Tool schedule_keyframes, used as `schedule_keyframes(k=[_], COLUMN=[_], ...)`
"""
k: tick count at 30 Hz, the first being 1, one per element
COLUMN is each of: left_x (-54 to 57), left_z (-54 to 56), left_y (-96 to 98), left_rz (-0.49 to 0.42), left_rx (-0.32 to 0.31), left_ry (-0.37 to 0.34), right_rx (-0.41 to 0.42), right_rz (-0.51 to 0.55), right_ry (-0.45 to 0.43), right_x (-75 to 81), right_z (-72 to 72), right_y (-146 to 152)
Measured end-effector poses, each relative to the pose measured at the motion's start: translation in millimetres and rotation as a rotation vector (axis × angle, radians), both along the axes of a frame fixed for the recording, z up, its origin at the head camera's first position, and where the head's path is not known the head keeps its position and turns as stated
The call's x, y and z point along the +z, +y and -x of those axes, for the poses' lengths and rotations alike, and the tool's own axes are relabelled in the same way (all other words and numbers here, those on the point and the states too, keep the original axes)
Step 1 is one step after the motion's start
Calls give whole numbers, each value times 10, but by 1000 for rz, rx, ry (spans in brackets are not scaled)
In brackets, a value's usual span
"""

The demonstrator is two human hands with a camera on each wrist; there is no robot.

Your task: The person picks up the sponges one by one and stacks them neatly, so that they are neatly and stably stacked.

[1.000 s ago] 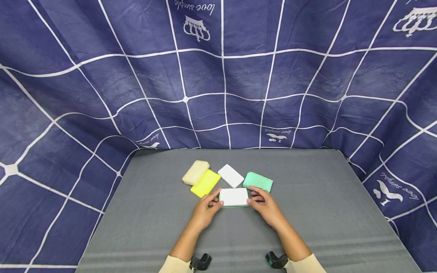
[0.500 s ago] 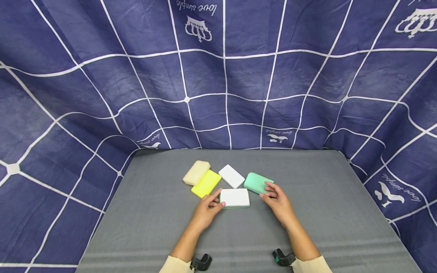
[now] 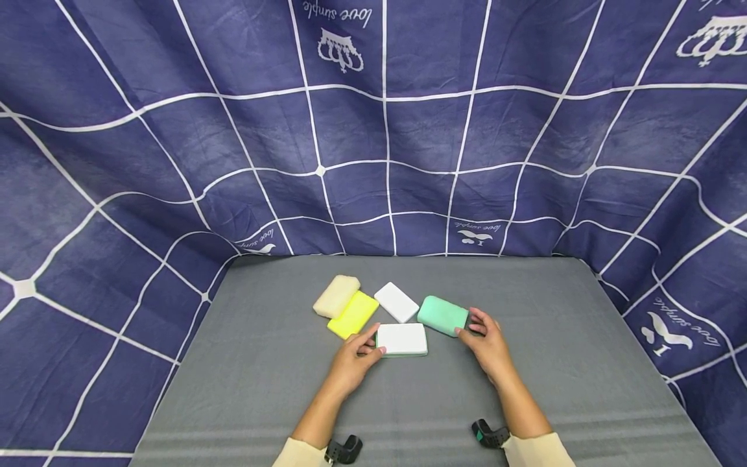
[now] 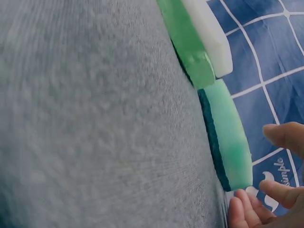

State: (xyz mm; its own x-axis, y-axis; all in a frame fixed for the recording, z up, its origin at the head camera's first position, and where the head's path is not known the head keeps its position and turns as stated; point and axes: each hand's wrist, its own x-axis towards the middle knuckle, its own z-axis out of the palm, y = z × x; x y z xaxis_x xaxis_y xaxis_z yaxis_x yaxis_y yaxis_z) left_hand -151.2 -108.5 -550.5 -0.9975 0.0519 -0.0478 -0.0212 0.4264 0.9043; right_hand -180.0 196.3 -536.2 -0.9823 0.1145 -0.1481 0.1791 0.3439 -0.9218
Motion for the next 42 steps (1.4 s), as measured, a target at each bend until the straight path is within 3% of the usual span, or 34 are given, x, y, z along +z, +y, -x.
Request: schedule_keyframes(k=[10,24,42], left_x=[8,-2,-24], left_z=[-1,-6,-8], left_y=[16,4,-19], left_rz=[1,34,34], left_rx=[-8,-23,-16], left_ry=[4,23,17], right_rx=[53,94,101], right_rz=[-49,-137,-227], right_ry=[-53,-11,-1], right_x=[-33,-126,-135], right_z=[36,67,105], right_y=[27,58,36])
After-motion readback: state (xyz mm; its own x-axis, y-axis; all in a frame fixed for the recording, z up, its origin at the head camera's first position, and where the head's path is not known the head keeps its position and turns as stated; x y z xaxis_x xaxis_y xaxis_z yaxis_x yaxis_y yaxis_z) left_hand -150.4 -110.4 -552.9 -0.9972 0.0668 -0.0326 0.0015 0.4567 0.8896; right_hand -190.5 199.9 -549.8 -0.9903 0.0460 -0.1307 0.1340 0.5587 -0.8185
